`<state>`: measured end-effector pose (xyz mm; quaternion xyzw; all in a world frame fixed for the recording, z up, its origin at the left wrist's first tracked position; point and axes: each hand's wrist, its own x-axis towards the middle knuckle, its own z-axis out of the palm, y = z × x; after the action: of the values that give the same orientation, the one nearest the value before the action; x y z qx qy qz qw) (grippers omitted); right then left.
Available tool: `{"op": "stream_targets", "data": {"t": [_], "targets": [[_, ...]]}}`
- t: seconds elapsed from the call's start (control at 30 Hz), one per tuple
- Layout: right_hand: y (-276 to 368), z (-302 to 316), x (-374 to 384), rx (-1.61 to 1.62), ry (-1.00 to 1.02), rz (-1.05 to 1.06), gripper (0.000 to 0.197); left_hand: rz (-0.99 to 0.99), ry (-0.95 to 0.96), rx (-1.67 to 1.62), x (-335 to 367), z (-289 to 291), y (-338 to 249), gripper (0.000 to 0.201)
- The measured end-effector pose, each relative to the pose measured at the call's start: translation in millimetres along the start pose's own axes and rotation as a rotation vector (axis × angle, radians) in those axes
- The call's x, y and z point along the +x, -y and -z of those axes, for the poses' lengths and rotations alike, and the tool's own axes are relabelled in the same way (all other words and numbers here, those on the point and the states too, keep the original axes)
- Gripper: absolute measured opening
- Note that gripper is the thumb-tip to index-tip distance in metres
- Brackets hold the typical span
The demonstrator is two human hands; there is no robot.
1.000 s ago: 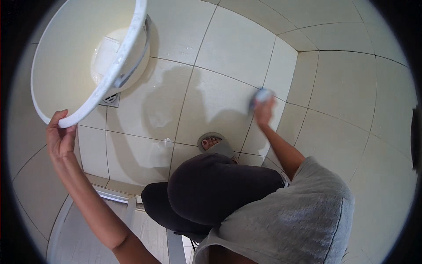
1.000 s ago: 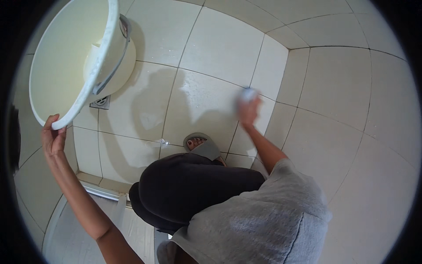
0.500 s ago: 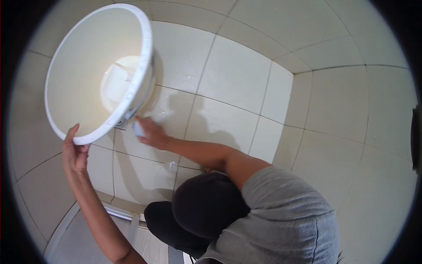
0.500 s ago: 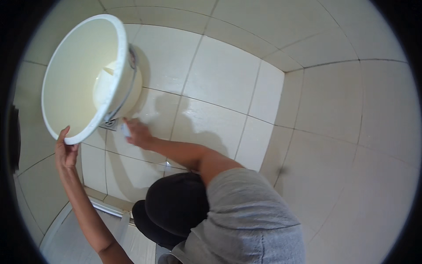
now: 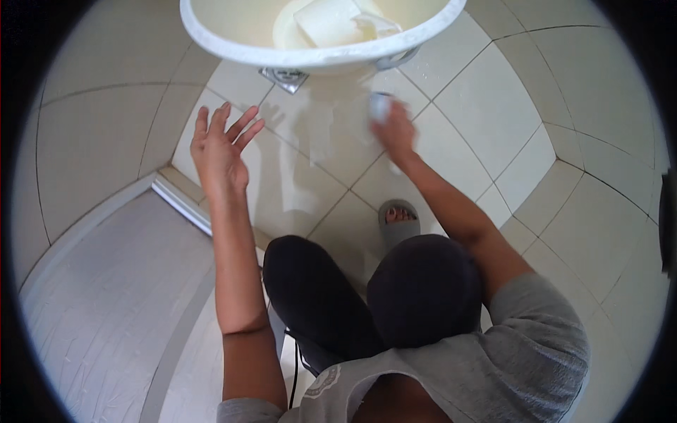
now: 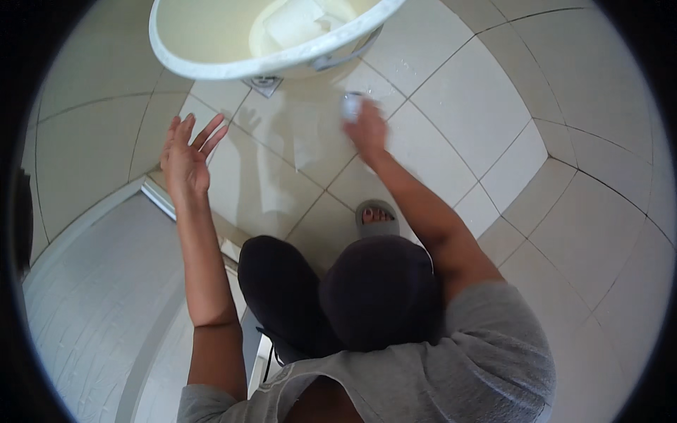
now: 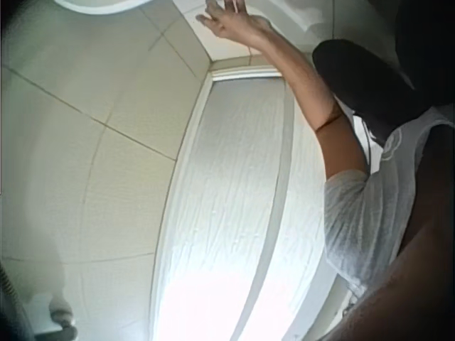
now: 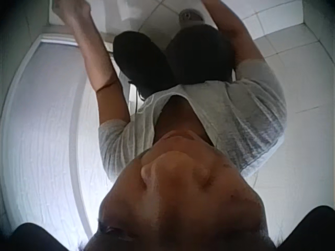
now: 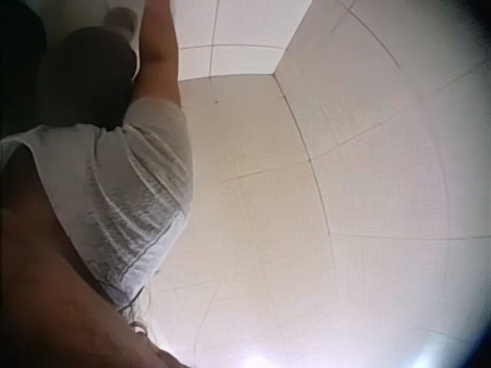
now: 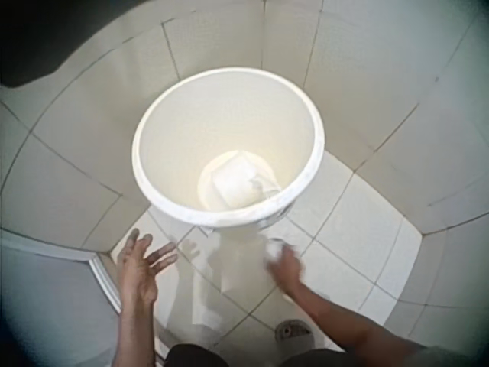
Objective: The person wipes the surfaces of a toilet with a cloth and scrubs a floor drain and the surrounding tiled floor with a brush while pouring water from a bucket.
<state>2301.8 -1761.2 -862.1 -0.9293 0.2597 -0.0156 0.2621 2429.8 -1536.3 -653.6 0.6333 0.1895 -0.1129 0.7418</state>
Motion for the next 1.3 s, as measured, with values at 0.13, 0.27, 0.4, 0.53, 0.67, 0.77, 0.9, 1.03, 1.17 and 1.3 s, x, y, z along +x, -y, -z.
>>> {"op": "stream_targets", "data": {"t": [0.13,0.27,0.4,0.53,0.67,0.77,0.9,1.03,1.17,1.3], "targets": [[86,0,-5,0.024,0.489,0.523,0.052,0.092,-0.091,-0.016,-34,21,-3,0.072],[48,0,-103,-0.251,0.97,1.356,0.041,0.142,-0.23,-0.104,-73,41,-12,0.065],[55,-32,-124,-0.259,1.012,1.469,0.043,0.193,-0.36,-0.091,-108,63,-10,0.062],[132,-66,-20,-0.203,0.501,1.238,0.06,0.247,-0.406,-0.092,-131,83,-3,0.057],[167,-74,4,-0.121,0.487,1.115,0.06,0.286,-0.447,-0.105,-145,90,-1,0.053],[125,-68,-77,-0.073,0.762,1.281,0.057,0.298,-0.485,-0.099,-149,98,-1,0.051],[31,-21,-191,-0.08,1.203,1.983,0.034,0.325,-0.498,-0.086,-162,95,-9,0.05],[40,-46,-224,-0.012,1.004,1.797,0.02,0.327,-0.42,-0.058,-167,81,-11,0.047],[137,-85,-169,-0.141,0.609,1.276,0.032,0.388,-0.366,-0.017,-173,75,-7,0.043],[183,-92,-52,0.06,0.423,0.646,0.05,0.345,-0.362,0.003,-171,80,-6,0.041]]}}
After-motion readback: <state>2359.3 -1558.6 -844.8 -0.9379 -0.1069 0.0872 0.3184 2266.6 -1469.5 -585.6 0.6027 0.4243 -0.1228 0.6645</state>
